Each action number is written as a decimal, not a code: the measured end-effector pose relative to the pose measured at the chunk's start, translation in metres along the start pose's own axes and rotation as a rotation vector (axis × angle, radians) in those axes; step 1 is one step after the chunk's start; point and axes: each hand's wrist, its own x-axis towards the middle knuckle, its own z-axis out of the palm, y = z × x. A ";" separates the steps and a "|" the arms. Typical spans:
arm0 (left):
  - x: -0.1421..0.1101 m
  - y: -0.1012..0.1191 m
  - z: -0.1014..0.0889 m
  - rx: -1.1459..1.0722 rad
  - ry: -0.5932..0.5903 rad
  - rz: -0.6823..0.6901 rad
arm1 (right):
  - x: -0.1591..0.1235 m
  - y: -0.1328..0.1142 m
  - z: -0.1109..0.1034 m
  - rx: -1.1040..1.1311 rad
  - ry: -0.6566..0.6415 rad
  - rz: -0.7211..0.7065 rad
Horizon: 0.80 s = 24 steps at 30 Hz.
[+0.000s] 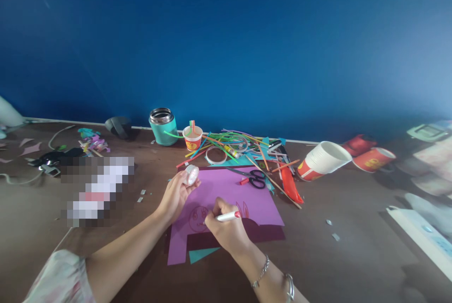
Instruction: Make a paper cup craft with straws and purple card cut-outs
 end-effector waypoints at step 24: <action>0.000 0.000 0.001 -0.002 -0.003 0.009 | 0.000 -0.002 0.001 0.068 -0.041 0.007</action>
